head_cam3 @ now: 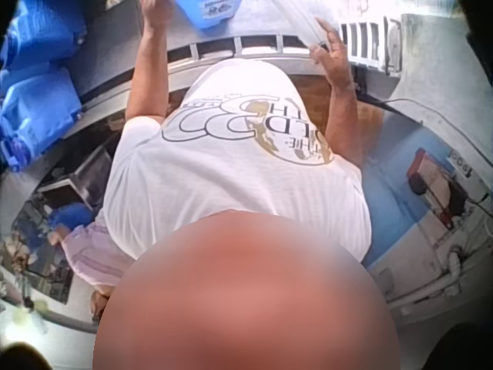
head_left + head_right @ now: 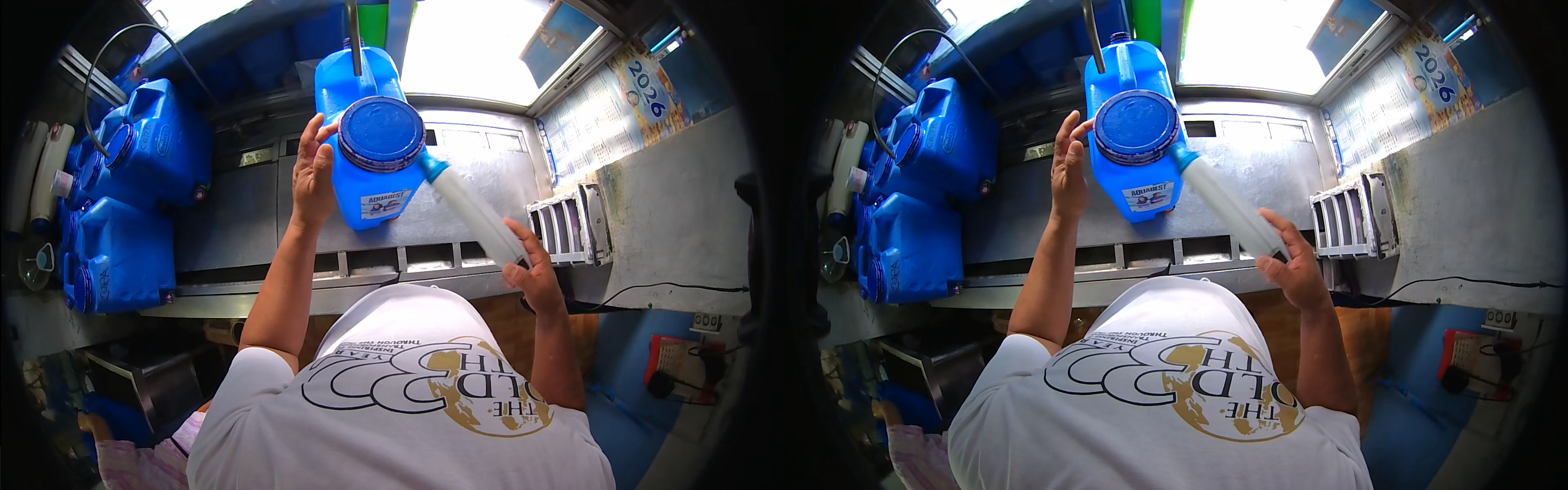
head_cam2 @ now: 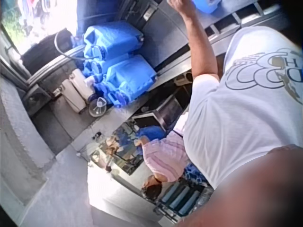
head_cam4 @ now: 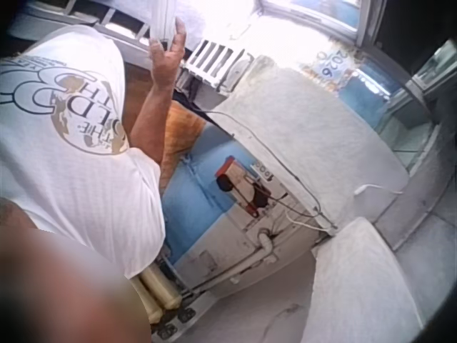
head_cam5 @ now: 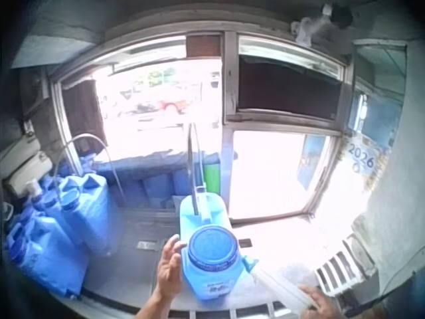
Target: The person fills blue plastic water containers from a hose, secures the caps, and applies sealant around the cap rims using a caulking gun. The person repeats this process for multiple containers inside a vehicle.
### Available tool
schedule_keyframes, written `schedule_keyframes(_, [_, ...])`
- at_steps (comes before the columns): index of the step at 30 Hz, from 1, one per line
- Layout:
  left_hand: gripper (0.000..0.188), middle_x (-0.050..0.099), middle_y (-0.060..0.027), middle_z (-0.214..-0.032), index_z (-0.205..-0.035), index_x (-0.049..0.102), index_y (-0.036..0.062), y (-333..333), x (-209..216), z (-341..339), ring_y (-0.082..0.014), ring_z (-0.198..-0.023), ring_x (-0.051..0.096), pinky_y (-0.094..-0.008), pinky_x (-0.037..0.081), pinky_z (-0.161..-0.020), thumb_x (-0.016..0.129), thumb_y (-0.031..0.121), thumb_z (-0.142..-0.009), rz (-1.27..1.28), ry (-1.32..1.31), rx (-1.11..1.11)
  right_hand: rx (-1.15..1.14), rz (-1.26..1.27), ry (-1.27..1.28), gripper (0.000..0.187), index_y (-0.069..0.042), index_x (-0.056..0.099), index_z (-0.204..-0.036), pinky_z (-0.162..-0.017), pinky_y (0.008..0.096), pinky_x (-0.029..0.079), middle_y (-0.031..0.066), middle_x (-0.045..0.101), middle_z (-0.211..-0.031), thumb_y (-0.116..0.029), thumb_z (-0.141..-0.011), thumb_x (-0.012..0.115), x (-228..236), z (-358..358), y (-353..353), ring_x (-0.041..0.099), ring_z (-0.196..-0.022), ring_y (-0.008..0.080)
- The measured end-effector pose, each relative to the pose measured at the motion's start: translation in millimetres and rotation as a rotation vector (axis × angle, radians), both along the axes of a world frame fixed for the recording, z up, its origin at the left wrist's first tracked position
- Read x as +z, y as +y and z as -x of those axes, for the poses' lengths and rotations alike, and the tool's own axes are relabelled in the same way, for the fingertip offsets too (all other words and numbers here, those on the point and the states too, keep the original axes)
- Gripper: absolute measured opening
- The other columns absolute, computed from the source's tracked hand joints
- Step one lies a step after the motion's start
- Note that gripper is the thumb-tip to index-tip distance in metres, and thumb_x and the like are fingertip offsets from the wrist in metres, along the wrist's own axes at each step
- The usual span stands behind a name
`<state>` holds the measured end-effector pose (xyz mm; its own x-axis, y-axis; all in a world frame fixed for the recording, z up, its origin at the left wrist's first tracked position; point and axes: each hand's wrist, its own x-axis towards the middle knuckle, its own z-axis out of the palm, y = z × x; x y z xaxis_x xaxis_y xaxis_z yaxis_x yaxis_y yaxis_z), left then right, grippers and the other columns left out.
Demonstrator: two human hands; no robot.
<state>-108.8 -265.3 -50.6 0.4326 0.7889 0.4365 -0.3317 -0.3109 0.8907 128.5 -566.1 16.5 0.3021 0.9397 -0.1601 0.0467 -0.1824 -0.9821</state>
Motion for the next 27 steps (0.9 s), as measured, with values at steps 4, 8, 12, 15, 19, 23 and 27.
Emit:
schedule_keyframes(4, [0.058,0.049,-0.0129,-0.144,-0.152,0.035,0.0124,1.6,-2.9,2.8,-0.0221,-0.135,0.046,-0.0414,0.032,-0.117,0.046,0.044,-0.104,-0.036,0.064,0.043,-0.077,0.053,0.056,0.074,-0.004,0.04,-0.149,-0.093,0.0275,0.045,0.0078,0.06,-0.124,-0.022,-0.083,0.069,-0.1,-3.8,-5.5,0.055,-0.106,0.0118])
schedule_keyframes(8, [0.067,0.045,-0.0173,-0.148,-0.154,0.031,0.011,10.5,-10.8,-5.8,-0.0253,-0.134,0.047,-0.0382,0.041,-0.11,0.049,0.049,-0.102,-0.09,0.104,0.118,0.049,-0.064,-0.119,0.074,-0.003,0.04,-0.149,-0.097,0.0289,0.043,0.0087,0.059,-0.126,-0.019,-0.083,0.069,18.0,18.1,3.3,0.054,-0.11,0.0128])
schedule_keyframes(12, [0.07,0.044,-0.0175,-0.148,-0.155,0.03,0.0108,5.1,-5.9,-10.6,-0.026,-0.135,0.046,-0.0384,0.04,-0.111,0.049,0.052,-0.101,0.036,0.004,0.0,0.167,-0.019,-0.071,0.073,-0.003,0.041,-0.148,-0.1,0.0311,0.042,0.008,0.058,-0.126,-0.017,-0.082,0.068,29.8,28.3,5.2,0.053,-0.113,0.014])
schedule_keyframes(15, [0.073,0.045,-0.0174,-0.147,-0.155,0.03,0.0108,0.9,1.7,-1.9,-0.0262,-0.135,0.046,-0.0382,0.04,-0.111,0.049,0.055,-0.1,0.044,0.034,0.004,0.097,-0.053,-0.231,0.068,-0.004,0.042,-0.147,-0.097,0.0307,0.045,0.0111,0.059,-0.123,-0.01,-0.084,0.067,23.8,15.3,1.2,0.055,-0.108,0.0148])
schedule_keyframes(19, [0.073,0.046,-0.017,-0.146,-0.154,0.031,0.0106,4.1,3.0,1.4,-0.0261,-0.134,0.047,-0.0377,0.04,-0.111,0.049,0.056,-0.099,-0.003,0.12,0.046,-0.048,-0.014,-0.129,0.067,-0.004,0.043,-0.146,-0.096,0.0312,0.045,0.0107,0.059,-0.123,-0.01,-0.084,0.067,18.1,10.1,-2.3,0.055,-0.108,0.0148])
schedule_keyframes(23, [0.072,0.046,-0.0166,-0.145,-0.153,0.032,0.0102,13.2,-5.5,-12.0,-0.0262,-0.132,0.049,-0.0376,0.041,-0.11,0.049,0.056,-0.1,-0.103,0.143,0.142,0.066,-0.06,-0.183,0.068,-0.004,0.043,-0.146,-0.093,0.0308,0.046,0.009,0.059,-0.119,-0.01,-0.083,0.068,15.1,23.6,-0.8,0.055,-0.104,0.0138])
schedule_keyframes(27, [0.068,0.046,-0.0168,-0.145,-0.153,0.033,0.0103,8.4,-1.0,-15.7,-0.0266,-0.131,0.05,-0.0376,0.041,-0.11,0.047,0.053,-0.101,0.035,0.002,0.003,0.12,-0.069,-0.17,0.069,-0.005,0.043,-0.147,-0.092,0.0307,0.046,0.0083,0.059,-0.116,-0.01,-0.083,0.069,16.6,32.3,0.1,0.055,-0.101,0.0134])
